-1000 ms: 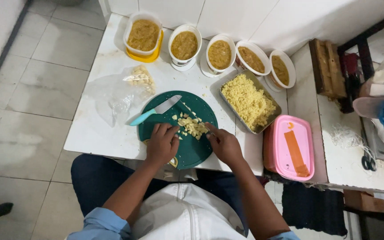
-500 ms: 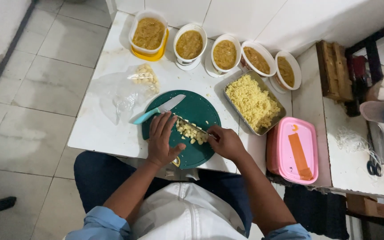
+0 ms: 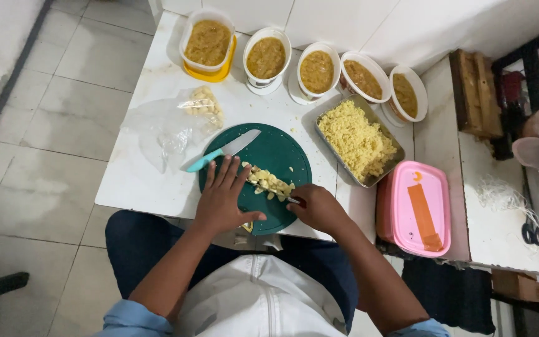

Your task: Finely mincing garlic cloves on a cutting board using a kitchen knife in a food preparation area.

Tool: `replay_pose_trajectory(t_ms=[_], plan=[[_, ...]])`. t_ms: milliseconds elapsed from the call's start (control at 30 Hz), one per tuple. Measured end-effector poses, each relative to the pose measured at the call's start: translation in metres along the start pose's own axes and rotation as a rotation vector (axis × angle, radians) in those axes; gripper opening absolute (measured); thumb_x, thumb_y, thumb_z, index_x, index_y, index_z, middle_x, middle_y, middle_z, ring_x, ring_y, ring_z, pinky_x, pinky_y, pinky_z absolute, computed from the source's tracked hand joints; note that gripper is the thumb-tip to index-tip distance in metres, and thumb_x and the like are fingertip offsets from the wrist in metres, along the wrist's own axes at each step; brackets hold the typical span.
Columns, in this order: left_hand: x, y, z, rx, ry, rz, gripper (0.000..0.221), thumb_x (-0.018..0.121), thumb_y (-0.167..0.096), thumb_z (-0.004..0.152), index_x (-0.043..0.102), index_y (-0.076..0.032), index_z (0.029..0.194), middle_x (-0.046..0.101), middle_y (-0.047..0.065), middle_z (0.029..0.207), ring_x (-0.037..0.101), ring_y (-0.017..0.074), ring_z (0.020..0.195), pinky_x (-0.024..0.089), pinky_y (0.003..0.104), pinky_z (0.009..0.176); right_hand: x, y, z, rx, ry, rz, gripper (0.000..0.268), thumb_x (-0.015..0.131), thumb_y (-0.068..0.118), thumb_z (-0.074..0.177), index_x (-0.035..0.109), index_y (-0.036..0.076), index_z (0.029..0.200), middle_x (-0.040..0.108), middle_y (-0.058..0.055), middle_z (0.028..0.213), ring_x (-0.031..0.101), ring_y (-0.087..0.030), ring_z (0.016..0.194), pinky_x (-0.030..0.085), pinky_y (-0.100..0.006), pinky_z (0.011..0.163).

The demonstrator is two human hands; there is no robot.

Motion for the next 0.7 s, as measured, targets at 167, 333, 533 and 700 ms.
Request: replay_pose_trajectory(t_ms=[167, 333, 533, 700], plan=[[0.000, 0.000, 0.001, -0.002, 0.009, 0.000, 0.131, 0.055, -0.102, 0.068, 0.031, -0.017, 0.165, 0.028, 0.019, 0.169, 0.017, 0.0375, 0.159, 0.004, 0.059, 0.129, -0.001, 0.003, -0.009, 0.112, 0.033, -0.105, 0.034, 0.062, 0.030, 0.103, 0.069, 0.011, 0.131, 0.076, -0.021, 0.101, 0.076, -0.037, 0.091, 0.062, -0.044, 0.082], [-0.001, 0.000, 0.001, 0.012, 0.018, -0.009, 0.129, 0.055, -0.100, 0.070, 0.030, -0.017, 0.166, 0.025, 0.019, 0.170, 0.016, 0.0381, 0.160, 0.008, 0.059, 0.128, 0.016, -0.004, -0.007, 0.127, 0.040, -0.183, 0.046, 0.048, 0.046, 0.109, 0.068, 0.007, 0.127, 0.078, -0.023, 0.094, 0.077, -0.038, 0.088, 0.062, -0.045, 0.080], [-0.010, -0.005, 0.010, 0.012, 0.030, -0.041, 0.127, 0.054, -0.100, 0.073, 0.033, -0.014, 0.164, 0.029, 0.022, 0.168, 0.018, 0.0405, 0.158, 0.008, 0.061, 0.128, 0.014, -0.009, -0.005, 0.186, -0.010, -0.091, 0.057, 0.045, 0.054, 0.108, 0.075, 0.005, 0.117, 0.079, -0.020, 0.089, 0.078, -0.034, 0.085, 0.062, -0.042, 0.079], [-0.021, -0.016, 0.000, 0.015, 0.012, -0.013, 0.127, 0.054, -0.100, 0.073, 0.027, -0.019, 0.167, 0.016, 0.020, 0.172, 0.003, 0.0462, 0.159, -0.004, 0.068, 0.124, 0.022, -0.011, -0.018, 0.201, -0.120, -0.078, 0.066, 0.041, 0.063, 0.107, 0.077, 0.009, 0.097, 0.076, -0.016, 0.073, 0.077, -0.035, 0.074, 0.061, -0.043, 0.070]])
Point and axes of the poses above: each hand's wrist, its own z-axis towards the middle knuckle, its own x-axis out of the palm, y = z × x, the point moved 3 cm from there along z, towards the middle knuckle
